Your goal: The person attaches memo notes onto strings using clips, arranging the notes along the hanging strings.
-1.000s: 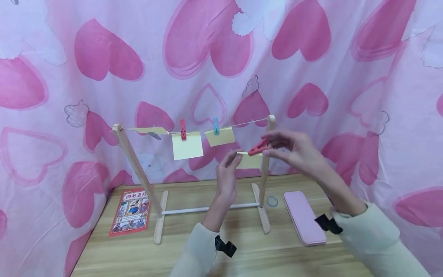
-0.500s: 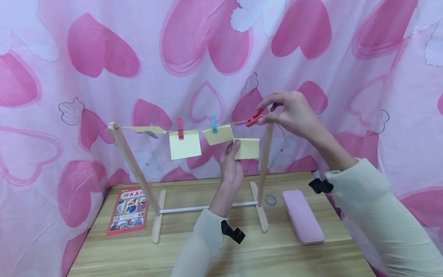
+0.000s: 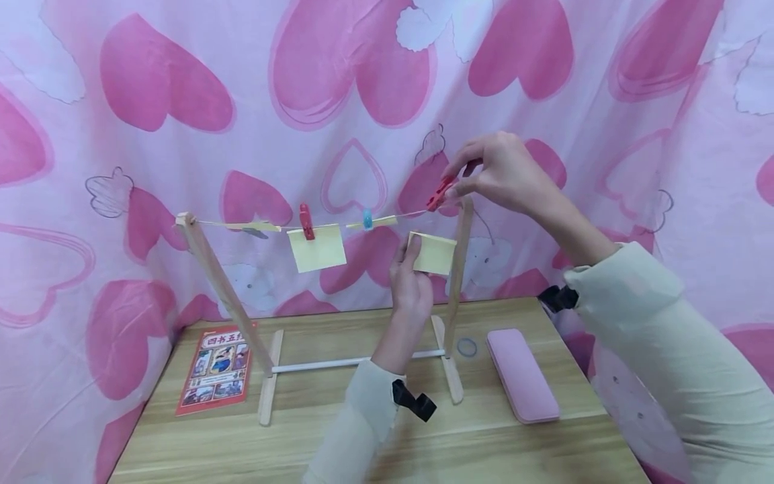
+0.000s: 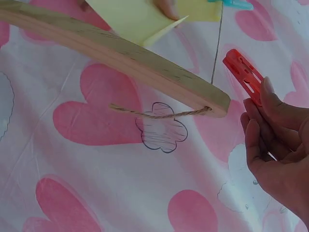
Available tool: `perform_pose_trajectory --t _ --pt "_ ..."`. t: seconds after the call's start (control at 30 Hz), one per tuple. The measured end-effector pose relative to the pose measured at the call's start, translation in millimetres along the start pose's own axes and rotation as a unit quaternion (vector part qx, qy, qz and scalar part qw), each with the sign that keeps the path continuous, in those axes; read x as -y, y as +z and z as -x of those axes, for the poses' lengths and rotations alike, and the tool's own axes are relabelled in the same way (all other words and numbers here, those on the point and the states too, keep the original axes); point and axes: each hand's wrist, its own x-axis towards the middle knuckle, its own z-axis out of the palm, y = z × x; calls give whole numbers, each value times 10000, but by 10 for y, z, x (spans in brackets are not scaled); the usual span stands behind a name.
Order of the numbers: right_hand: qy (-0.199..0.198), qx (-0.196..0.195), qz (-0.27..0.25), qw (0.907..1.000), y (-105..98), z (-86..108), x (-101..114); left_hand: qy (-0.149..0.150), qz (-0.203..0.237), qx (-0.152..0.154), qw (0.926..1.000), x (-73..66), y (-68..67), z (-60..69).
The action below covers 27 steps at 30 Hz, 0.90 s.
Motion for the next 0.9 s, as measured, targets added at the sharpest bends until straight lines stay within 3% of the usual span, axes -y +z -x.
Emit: perform_pose_trajectory --t 0.4,0.9 --pt "2 254 62 9997 26 -164 145 376 410 -482 9973 -188 301 0" --pt "-38 650 111 9978 85 -259 199 415 608 -502 9960 -215 404 25"
